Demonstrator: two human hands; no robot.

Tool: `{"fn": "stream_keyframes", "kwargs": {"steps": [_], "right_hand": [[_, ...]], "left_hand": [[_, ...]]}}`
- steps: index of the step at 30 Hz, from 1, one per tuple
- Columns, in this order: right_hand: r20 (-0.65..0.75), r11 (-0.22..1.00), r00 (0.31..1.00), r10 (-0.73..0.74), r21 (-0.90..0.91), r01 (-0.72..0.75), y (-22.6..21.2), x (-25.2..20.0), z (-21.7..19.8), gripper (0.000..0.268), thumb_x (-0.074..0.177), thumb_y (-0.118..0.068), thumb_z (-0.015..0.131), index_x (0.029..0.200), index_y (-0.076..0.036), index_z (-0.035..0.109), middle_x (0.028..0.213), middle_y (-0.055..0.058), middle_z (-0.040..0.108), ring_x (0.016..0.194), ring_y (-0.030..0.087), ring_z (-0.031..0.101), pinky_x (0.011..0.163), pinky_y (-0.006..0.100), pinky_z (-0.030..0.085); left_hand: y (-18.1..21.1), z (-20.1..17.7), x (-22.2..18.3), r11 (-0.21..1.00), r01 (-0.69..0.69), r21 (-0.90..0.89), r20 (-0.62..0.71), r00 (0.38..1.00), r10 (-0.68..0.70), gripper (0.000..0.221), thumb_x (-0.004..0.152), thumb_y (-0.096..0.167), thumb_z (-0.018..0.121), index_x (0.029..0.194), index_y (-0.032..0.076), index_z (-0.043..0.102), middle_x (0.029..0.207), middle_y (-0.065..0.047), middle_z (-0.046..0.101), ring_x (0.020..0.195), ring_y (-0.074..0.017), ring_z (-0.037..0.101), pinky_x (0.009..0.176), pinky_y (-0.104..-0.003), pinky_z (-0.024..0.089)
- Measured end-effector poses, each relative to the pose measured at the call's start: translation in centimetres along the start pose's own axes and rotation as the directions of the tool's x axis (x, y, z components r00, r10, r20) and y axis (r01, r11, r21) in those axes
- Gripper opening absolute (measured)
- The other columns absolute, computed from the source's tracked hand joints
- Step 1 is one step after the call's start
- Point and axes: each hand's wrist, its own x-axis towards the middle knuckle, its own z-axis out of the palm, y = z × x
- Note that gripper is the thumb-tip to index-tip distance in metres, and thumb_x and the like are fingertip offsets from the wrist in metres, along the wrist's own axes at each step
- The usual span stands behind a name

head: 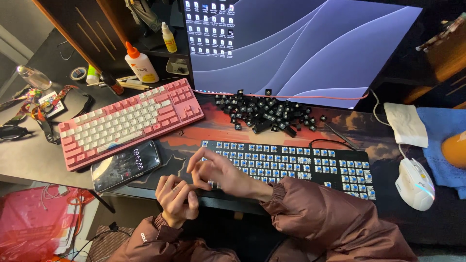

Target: Assembling a mechanical keyboard by manually inserting switches into the plate

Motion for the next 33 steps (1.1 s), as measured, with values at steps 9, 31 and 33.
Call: {"fn": "stream_keyframes", "kwargs": {"steps": [9, 31, 33], "right_hand": [[0.011, 0.993, 1.000, 0.012, 0.118, -0.013, -1.7, 0.2, 0.6, 0.030, 0.123, -0.032, 0.075, 0.126, -0.016, 0.050, 0.125, 0.012, 0.067, 0.119, 0.020, 0.066, 0.114, 0.033, 0.055], [0.044, 1.000, 0.999, -0.007, 0.012, 0.007, -1.2, 0.2, 0.8, 0.065, 0.127, -0.072, 0.048, 0.144, -0.010, 0.061, 0.096, 0.002, 0.058, 0.088, 0.012, 0.054, 0.093, 0.031, 0.048], [0.025, 0.994, 0.997, 0.077, -0.075, -0.075, -2.0, 0.3, 0.8, 0.055, 0.130, -0.060, 0.045, 0.118, -0.014, 0.073, 0.101, -0.002, 0.052, 0.095, 0.012, 0.053, 0.097, 0.029, 0.045]], "left_hand": [[-0.3, 0.2, -0.6, 1.000, 0.011, -0.006, 0.000, 1.000, -0.011, 0.037, 0.108, 0.013, 0.052, 0.072, 0.007, 0.052, 0.071, -0.003, 0.062, 0.059, -0.0299, 0.038, 0.068, -0.045, 0.033], [-0.6, 0.3, -1.0, 1.000, 0.003, 0.008, 0.020, 1.000, -0.003, 0.047, 0.114, 0.016, 0.049, 0.068, 0.010, 0.042, 0.065, -0.005, 0.039, 0.059, -0.0312, 0.040, 0.067, -0.045, 0.034], [-0.6, 0.2, -1.1, 1.000, 0.015, 0.011, 0.032, 0.999, -0.015, 0.038, 0.112, 0.013, 0.051, 0.077, 0.014, 0.067, 0.074, 0.001, 0.069, 0.063, -0.0297, 0.047, 0.070, -0.044, 0.039]]}}
